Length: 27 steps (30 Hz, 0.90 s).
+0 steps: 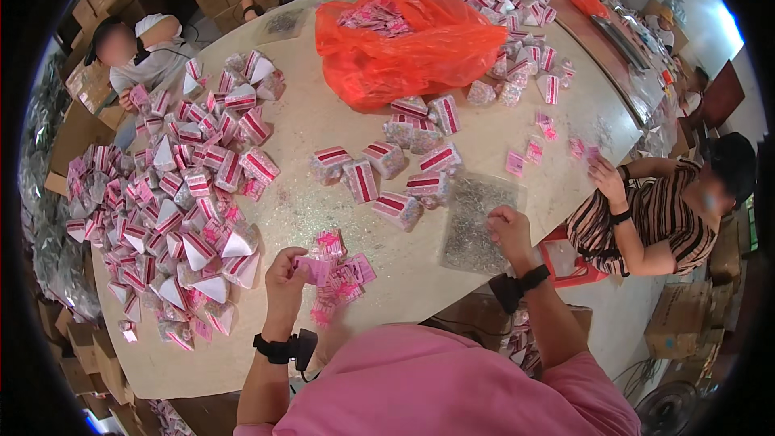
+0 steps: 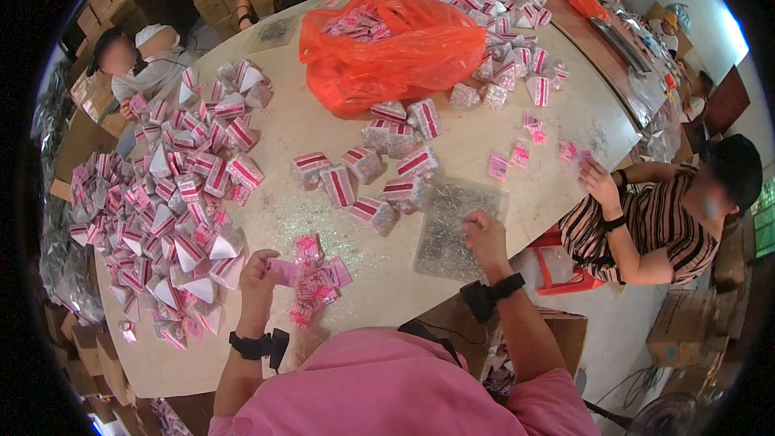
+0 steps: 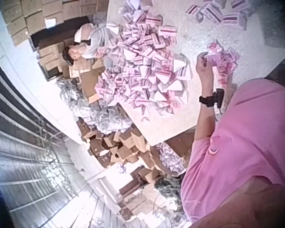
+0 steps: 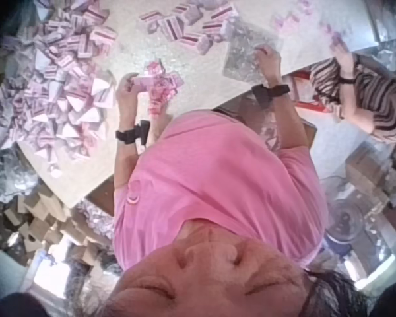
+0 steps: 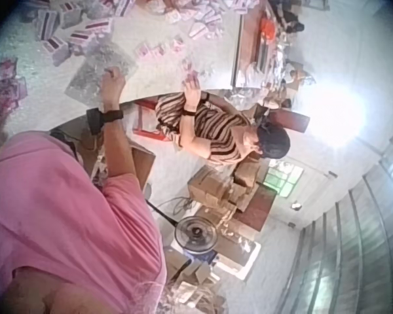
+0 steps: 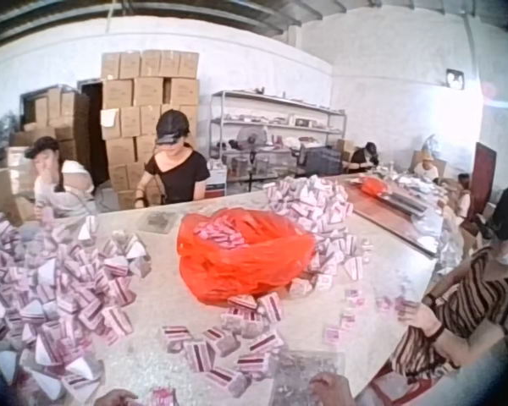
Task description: Filling and sealing small triangular cardboard boxes with decorative beads in a workshop setting.
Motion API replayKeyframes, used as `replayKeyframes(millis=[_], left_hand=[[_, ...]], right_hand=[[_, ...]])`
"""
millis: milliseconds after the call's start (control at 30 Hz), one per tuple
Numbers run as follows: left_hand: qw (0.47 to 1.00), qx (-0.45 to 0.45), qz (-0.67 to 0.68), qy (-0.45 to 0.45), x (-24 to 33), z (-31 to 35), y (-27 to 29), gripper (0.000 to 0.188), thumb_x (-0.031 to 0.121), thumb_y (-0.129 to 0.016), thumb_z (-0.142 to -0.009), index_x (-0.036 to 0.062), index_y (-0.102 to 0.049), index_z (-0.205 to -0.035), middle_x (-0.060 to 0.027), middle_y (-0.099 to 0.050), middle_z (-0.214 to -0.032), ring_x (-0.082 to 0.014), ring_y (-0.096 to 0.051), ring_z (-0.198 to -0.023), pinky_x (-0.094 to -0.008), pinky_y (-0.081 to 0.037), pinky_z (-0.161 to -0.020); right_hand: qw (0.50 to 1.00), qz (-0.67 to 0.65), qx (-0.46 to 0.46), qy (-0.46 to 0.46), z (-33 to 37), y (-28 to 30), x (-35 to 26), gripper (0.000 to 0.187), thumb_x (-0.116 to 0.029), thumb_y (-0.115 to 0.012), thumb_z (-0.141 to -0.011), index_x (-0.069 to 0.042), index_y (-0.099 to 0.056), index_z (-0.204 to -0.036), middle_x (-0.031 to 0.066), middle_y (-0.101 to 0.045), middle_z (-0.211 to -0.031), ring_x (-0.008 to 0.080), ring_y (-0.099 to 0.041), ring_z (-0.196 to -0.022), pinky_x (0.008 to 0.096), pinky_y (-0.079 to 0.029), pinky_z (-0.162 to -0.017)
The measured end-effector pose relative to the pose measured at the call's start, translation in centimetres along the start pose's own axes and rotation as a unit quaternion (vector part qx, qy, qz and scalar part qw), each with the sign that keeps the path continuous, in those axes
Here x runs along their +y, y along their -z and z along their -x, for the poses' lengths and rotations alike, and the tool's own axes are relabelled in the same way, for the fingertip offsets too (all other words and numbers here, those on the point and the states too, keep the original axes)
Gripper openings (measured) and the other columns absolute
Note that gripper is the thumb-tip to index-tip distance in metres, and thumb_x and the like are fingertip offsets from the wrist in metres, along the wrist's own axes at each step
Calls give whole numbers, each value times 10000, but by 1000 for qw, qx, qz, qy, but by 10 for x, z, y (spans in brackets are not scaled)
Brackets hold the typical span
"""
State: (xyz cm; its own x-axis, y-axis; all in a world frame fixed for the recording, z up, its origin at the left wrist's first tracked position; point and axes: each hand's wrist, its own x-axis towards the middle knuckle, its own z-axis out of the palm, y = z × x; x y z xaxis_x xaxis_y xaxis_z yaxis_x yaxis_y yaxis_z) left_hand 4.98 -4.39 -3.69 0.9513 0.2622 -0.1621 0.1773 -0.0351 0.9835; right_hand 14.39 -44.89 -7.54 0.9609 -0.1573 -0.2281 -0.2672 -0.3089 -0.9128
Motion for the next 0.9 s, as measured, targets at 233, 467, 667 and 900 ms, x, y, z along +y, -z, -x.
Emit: replayKeyframes(millis=[233,467,667,900], left_hand=[[991,-91,11,96,24,-4,-31,191,137,-567,-834,-4,-592,-709,8,-483,-548,-69,-469,-549,-236,-354,-488],[945,-293,-137,-53,74,-14,-151,221,213,-648,-821,9,-621,-903,-5,-501,-632,-88,-440,-576,-265,-377,-530],[941,-334,-46,-27,61,-9,-212,198,199,-625,-848,3,-613,-868,5,-499,-634,-70,-446,-608,-257,-380,-545],[951,-304,-39,-51,43,-17,-218,200,174,-585,-889,0,-626,-800,36,-519,-663,-36,-430,-625,-224,-374,-560]], right_hand=[[1000,-22,14,-2,4,0,-13,129,-67,-593,-791,13,-630,-884,34,-609,-675,83,-512,-525,234,-406,-473],[986,-165,-27,-22,30,-1,-60,130,-75,-609,-814,-18,-619,-932,19,-613,-716,55,-483,-529,200,-380,-473],[981,-189,-51,13,49,-3,-86,106,-70,-604,-827,-24,-622,-921,5,-599,-715,50,-493,-551,191,-379,-479],[978,-207,-9,11,44,3,-73,109,-72,-599,-833,-19,-623,-926,4,-595,-714,49,-493,-551,194,-386,-488]])
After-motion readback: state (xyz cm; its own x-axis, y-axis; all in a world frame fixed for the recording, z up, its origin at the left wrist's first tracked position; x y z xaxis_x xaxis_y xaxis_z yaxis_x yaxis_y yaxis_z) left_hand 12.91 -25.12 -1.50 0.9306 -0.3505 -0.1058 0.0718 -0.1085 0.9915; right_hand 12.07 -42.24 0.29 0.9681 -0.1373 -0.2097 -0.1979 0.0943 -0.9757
